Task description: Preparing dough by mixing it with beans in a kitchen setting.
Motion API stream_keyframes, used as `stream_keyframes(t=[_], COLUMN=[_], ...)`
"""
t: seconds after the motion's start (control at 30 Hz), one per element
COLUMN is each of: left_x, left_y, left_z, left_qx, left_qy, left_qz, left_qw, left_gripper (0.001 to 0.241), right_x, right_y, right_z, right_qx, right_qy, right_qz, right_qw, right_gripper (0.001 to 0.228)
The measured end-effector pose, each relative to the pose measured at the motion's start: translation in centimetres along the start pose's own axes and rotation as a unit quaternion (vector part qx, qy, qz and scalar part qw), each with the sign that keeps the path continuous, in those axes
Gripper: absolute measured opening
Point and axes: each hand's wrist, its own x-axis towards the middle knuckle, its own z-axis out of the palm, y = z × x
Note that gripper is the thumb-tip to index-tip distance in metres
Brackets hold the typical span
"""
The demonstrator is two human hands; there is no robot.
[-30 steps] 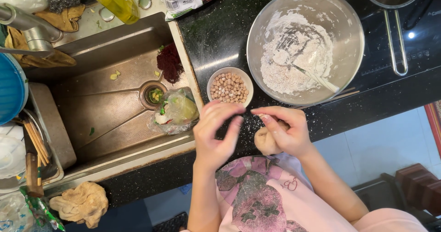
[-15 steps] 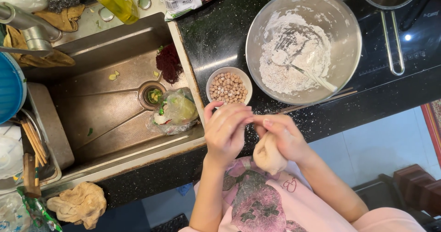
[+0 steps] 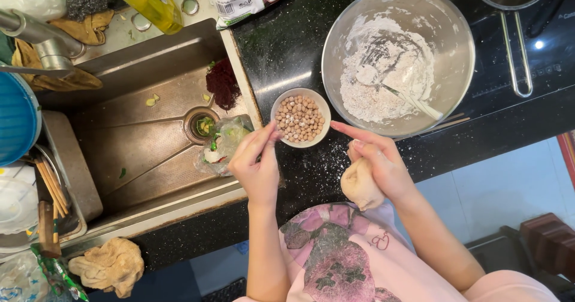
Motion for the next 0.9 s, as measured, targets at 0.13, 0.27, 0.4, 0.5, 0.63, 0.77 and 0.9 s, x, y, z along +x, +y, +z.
stream_keyframes(t=[0.13,0.27,0.4,0.5,0.63,0.77,0.9], left_x=[-0.1,-0.8,-0.3,0.4,-0.1,0.6,2.0], left_y=[-1.6,-3.1,-2.3,-0.5,-3.0,-3.4,-3.0], left_z=[0.6,0.8,0.8,1.2,1.5,2.0,2.3], left_qx=[-0.031,-0.036,0.113,0.065,0.071,0.145,0.155], left_qy=[-0.033,-0.016,0.018,-0.001,-0.043,-0.105,-0.200], left_qz=[-0.010,-0.135,0.029,0.017,-0.012,-0.048,-0.002], left_qw=[0.999,0.990,0.993,0.998,0.997,0.983,0.967], left_gripper=[0.028,0.015,0.008,0.009,0.013,0.006,0.040], right_x=[0.0,0.1,0.1,0.2,0.4,0.3,0.0], right_y=[-0.1,-0.1,-0.2,-0.3,0.2,0.5,0.5], right_z=[0.1,0.1,-0.1,0.0,-0.2,-0.4,-0.8], right_qx=[0.010,0.002,-0.035,-0.019,-0.016,-0.014,-0.028], right_qy=[0.002,0.009,0.018,0.018,0.015,0.017,0.026], right_qz=[0.005,0.003,-0.008,0.001,-0.004,0.001,0.006], right_qw=[1.000,1.000,0.999,1.000,1.000,1.000,0.999], right_gripper=[0.049,0.045,0.045,0.043,0.043,0.042,0.040])
